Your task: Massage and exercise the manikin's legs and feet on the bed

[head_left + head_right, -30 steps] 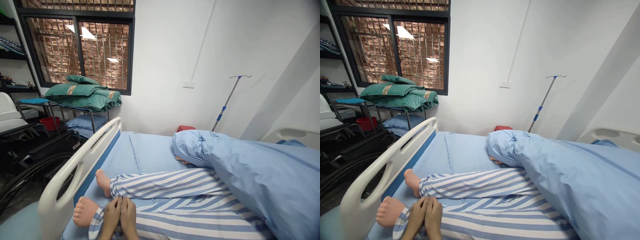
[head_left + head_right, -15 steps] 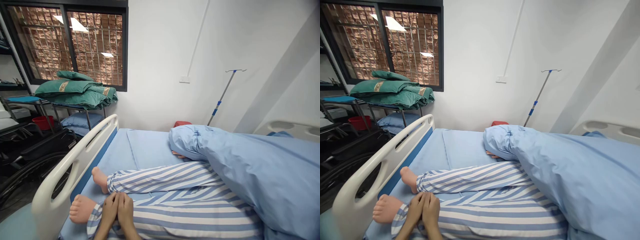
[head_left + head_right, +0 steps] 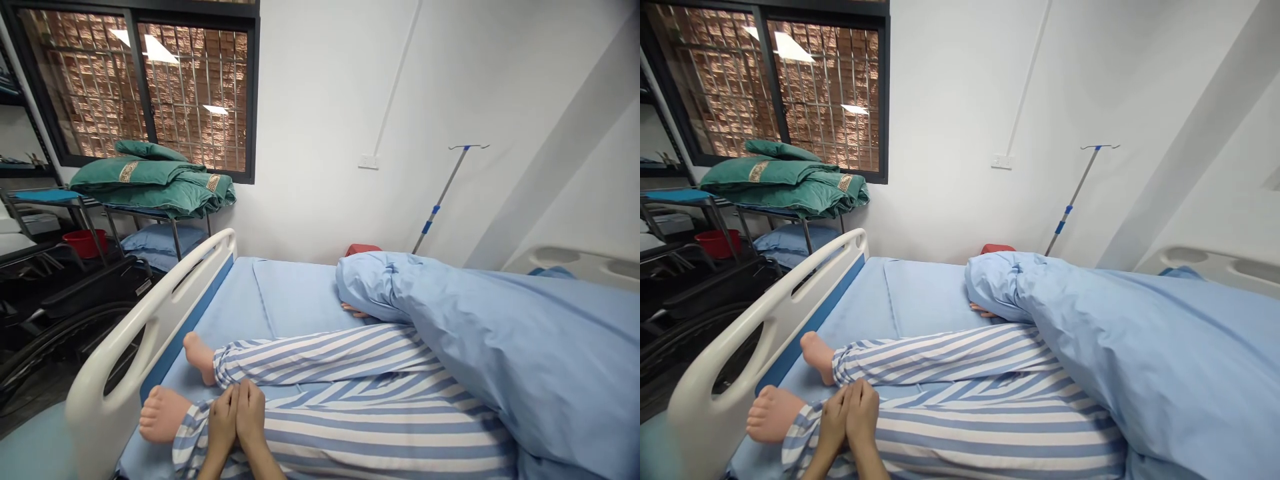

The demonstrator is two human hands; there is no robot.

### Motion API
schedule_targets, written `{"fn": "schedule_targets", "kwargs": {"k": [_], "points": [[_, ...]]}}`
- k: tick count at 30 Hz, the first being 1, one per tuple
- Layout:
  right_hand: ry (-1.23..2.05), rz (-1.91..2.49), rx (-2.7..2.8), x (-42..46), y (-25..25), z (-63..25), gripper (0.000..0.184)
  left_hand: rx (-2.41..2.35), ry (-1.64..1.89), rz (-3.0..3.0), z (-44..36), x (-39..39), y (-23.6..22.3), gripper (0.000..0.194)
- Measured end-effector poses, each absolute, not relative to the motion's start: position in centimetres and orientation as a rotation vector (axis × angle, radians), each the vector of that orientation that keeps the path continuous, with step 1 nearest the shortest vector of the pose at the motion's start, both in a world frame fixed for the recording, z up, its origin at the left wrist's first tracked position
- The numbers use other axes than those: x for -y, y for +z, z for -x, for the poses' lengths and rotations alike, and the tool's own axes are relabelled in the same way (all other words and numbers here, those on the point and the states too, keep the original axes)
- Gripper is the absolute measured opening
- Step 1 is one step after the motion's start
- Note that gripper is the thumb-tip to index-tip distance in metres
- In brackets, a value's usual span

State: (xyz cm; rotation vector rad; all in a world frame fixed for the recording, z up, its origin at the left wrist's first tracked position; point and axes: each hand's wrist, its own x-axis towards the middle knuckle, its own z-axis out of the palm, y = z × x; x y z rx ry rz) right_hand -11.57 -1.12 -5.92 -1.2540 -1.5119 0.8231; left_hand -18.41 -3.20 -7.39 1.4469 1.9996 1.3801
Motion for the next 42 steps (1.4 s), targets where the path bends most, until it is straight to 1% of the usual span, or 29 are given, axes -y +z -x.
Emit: {"fn": "schedule_targets", "kwargs": {"k": [7,10,17,21,26,28,31,36,39,42], "points": [[0.593,1.190,1.763,1.8,-2.8,10.1,0.041,-1.992,1.249,-1.560,18.9,3.2,-7.5,0.027],[0.568,1.149,1.808,2.2,-2.3,9.7,0.042,-1.957,1.247,-1.586,19.0,3.4,-7.3,0.025],[0.644,1.245,1.770,2.6,-5.0,9.6,0.040,-2.011,1.238,-1.488,19.1,3.6,-6.6,0.029],[0.742,1.236,1.683,2.2,-5.3,9.6,0.040,-1.918,1.240,-1.431,18.3,3.1,-5.4,0.035],[0.877,1.192,1.527,1.5,-5.1,9.5,0.046,-1.771,1.498,-1.181,16.2,2.1,-3.0,0.037],[0.924,1.174,1.475,1.4,-5.0,9.4,0.047,-1.743,1.584,-1.071,15.5,1.9,-2.7,0.038],[0.960,1.154,1.425,1.4,-4.9,9.2,0.044,-1.781,1.587,-1.065,15.2,2.2,-3.9,0.036],[0.946,1.158,1.445,1.5,-5.0,9.5,0.039,-1.979,1.372,-1.382,16.0,2.7,-6.9,0.035],[0.836,1.217,1.522,1.6,-4.9,9.5,0.041,-2.042,1.309,-1.456,17.0,2.8,-7.7,0.035],[0.656,1.229,1.730,1.8,-3.7,9.2,0.041,-2.061,1.250,-1.534,18.1,3.0,-8.2,0.033]]}}
